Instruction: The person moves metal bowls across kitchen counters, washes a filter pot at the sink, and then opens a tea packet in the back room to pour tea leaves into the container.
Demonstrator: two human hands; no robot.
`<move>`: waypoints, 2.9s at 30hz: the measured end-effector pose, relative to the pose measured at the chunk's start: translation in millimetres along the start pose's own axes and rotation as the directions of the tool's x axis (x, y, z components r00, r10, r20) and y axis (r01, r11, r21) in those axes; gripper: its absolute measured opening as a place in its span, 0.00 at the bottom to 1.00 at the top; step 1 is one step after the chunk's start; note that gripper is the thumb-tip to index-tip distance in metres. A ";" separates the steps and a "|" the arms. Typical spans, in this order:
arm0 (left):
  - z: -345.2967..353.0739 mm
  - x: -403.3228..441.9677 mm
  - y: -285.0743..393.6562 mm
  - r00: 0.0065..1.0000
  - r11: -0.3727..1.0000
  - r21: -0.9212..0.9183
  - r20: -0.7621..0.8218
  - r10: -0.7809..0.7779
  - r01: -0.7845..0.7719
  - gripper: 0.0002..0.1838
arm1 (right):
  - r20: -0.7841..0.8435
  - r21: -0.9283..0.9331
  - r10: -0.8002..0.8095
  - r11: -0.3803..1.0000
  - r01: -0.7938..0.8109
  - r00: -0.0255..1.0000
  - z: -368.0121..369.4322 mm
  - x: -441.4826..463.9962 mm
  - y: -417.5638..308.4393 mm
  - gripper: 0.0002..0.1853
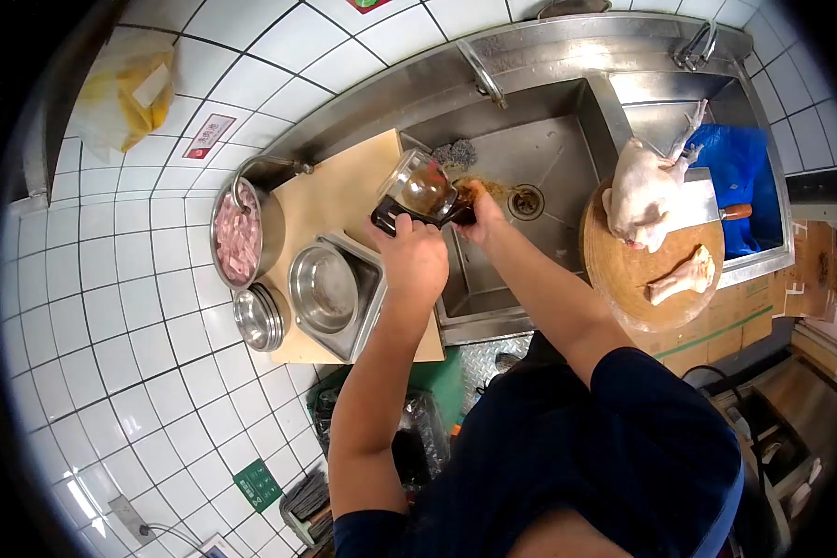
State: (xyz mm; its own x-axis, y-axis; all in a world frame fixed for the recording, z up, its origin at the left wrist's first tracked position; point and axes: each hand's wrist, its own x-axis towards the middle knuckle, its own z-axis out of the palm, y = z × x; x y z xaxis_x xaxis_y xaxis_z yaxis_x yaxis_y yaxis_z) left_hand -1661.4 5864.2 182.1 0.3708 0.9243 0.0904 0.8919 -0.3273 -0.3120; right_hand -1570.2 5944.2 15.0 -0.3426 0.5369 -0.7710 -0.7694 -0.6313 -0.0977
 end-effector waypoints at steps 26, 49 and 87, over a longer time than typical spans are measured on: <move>78.1 -49.8 -7.7 0.707 -0.686 -0.707 0.575 -0.413 0.174 0.09 | 0.382 -0.877 -0.517 -0.463 0.125 0.766 -16.4 38.9 -111.6 0.50; 118.8 7.8 29.9 0.795 -0.584 -0.732 0.563 -0.227 0.352 0.06 | 0.566 -0.672 -0.377 -0.726 0.146 0.733 5.5 90.8 -200.9 0.62; 139.6 94.7 45.9 0.784 -0.571 -0.658 0.619 -0.039 0.491 0.05 | 0.650 -0.418 -0.209 -0.901 0.115 0.731 -19.9 82.3 -218.9 0.24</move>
State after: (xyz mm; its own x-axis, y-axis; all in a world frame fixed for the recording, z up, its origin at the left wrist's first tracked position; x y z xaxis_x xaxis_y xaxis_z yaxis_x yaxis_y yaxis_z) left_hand -1621.4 5964.1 44.3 0.0961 0.8593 -0.5024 -0.1572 0.5115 0.8448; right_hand -1419.3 6115.5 -39.5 -0.4403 0.8878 -0.1337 0.8795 0.3965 -0.2634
